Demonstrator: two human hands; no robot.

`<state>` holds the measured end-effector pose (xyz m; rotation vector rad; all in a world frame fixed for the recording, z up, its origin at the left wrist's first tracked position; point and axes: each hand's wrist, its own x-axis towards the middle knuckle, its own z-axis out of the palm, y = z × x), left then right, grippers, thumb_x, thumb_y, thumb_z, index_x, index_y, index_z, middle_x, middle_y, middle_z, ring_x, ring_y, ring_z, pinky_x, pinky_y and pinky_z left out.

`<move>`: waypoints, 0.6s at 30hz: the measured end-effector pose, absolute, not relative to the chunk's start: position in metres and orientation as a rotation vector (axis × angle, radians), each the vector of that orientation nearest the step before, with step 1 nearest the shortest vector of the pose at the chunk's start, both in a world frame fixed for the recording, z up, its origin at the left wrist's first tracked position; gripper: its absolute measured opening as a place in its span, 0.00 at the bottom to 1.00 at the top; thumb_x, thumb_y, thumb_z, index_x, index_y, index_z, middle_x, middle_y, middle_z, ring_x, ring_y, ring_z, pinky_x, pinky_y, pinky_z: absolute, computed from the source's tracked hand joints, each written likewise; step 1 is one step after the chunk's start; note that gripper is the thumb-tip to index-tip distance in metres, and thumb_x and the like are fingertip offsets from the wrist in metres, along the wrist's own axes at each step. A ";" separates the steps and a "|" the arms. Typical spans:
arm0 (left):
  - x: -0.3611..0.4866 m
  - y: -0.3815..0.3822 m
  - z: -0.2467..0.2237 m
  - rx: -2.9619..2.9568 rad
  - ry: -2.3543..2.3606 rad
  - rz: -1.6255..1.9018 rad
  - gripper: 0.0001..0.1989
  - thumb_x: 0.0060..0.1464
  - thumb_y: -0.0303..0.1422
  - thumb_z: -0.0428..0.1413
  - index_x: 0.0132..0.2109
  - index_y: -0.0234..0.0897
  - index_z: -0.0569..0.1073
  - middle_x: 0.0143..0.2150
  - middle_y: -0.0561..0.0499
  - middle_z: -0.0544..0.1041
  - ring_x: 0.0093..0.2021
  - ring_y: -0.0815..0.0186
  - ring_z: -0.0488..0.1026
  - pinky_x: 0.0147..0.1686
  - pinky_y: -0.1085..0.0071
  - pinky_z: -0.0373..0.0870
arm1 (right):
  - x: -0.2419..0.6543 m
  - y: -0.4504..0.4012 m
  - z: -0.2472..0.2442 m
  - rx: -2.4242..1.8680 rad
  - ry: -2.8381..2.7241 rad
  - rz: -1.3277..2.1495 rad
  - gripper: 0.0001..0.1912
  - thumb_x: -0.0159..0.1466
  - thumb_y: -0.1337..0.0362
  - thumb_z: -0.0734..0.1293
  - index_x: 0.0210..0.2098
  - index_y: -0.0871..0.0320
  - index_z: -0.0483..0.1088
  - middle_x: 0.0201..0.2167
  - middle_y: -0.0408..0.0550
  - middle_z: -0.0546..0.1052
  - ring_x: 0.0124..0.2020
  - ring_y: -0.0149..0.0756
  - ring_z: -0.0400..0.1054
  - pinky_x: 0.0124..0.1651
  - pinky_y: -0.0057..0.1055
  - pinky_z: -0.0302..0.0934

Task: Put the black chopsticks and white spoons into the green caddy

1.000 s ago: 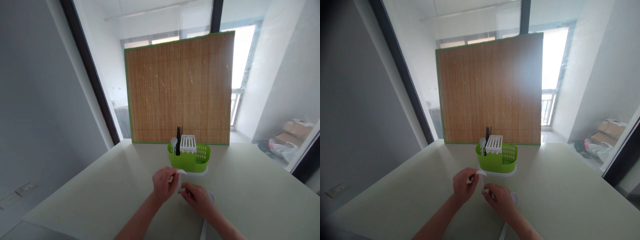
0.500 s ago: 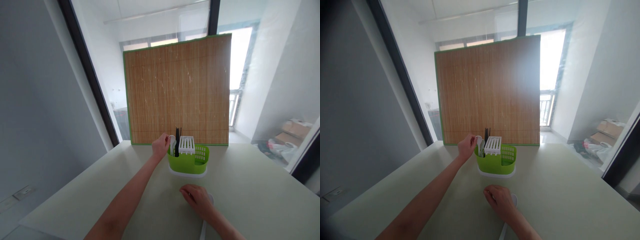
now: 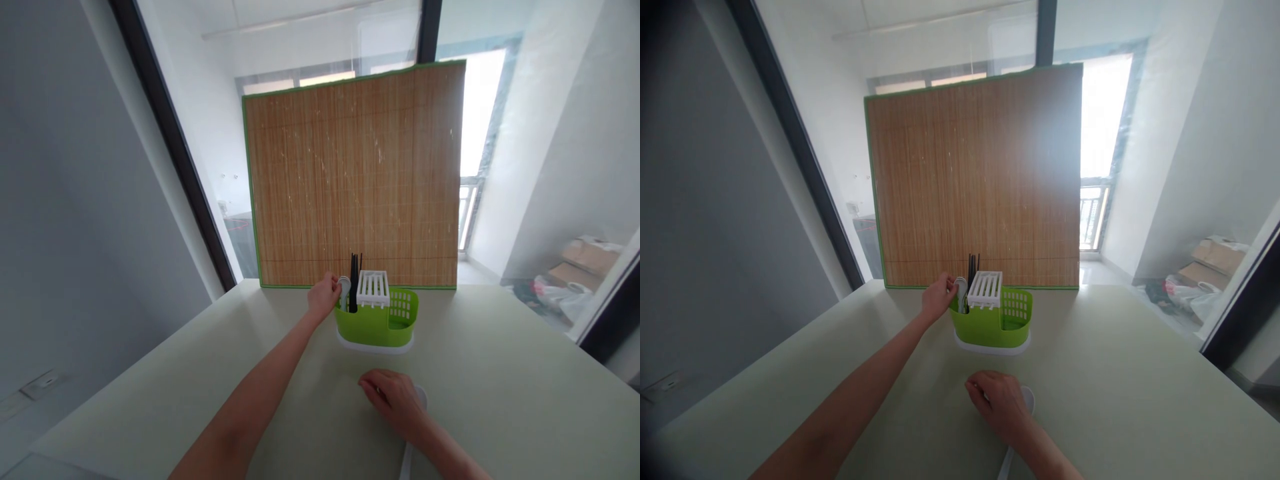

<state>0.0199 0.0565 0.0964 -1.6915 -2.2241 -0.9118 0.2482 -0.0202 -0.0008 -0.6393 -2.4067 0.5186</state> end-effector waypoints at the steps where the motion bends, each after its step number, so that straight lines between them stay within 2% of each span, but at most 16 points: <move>1: 0.020 0.055 0.097 -1.689 -2.220 -0.927 0.09 0.56 0.37 0.50 0.42 0.39 0.66 0.30 0.53 0.75 0.32 0.66 0.71 0.27 0.74 0.55 | 0.248 -0.020 -0.001 -0.636 -2.406 0.521 0.12 0.67 0.62 0.56 0.35 0.53 0.69 0.29 0.43 0.75 0.30 0.33 0.69 0.34 0.26 0.55; 6: 0.030 0.029 0.090 -1.558 -2.075 -1.253 0.12 0.56 0.39 0.49 0.44 0.38 0.65 0.31 0.54 0.73 0.29 0.69 0.70 0.27 0.75 0.56 | 0.249 -0.019 0.001 -0.627 -2.344 0.517 0.13 0.67 0.61 0.55 0.33 0.54 0.69 0.27 0.44 0.74 0.28 0.32 0.67 0.32 0.26 0.55; 10: 0.059 -0.010 0.056 -1.615 -1.996 -1.471 0.10 0.57 0.38 0.47 0.41 0.38 0.66 0.27 0.56 0.71 0.24 0.72 0.67 0.26 0.76 0.59 | 0.252 -0.020 0.002 -0.619 -2.200 0.517 0.14 0.67 0.61 0.55 0.29 0.57 0.68 0.23 0.44 0.71 0.25 0.30 0.64 0.30 0.26 0.54; 13: 0.090 -0.033 0.023 -1.998 -1.957 -1.386 0.08 0.56 0.35 0.48 0.41 0.39 0.68 0.27 0.56 0.73 0.24 0.71 0.67 0.27 0.75 0.62 | 0.254 -0.022 0.002 -0.591 -2.119 0.500 0.13 0.66 0.62 0.56 0.28 0.57 0.66 0.23 0.44 0.69 0.25 0.31 0.62 0.30 0.27 0.54; 15: 0.110 -0.040 0.005 -2.280 -1.824 -1.287 0.07 0.53 0.33 0.52 0.40 0.41 0.71 0.30 0.54 0.75 0.28 0.69 0.70 0.29 0.73 0.65 | 0.256 -0.024 0.002 -0.567 -2.090 0.475 0.13 0.66 0.62 0.56 0.27 0.56 0.65 0.23 0.44 0.69 0.26 0.31 0.62 0.31 0.28 0.54; 18: 0.136 -0.040 -0.018 -2.455 -1.628 -1.275 0.03 0.47 0.32 0.57 0.33 0.42 0.73 0.31 0.51 0.76 0.31 0.65 0.72 0.30 0.72 0.68 | 0.257 -0.025 0.002 -0.554 -2.092 0.420 0.13 0.66 0.62 0.56 0.27 0.56 0.65 0.23 0.45 0.70 0.27 0.33 0.63 0.32 0.29 0.54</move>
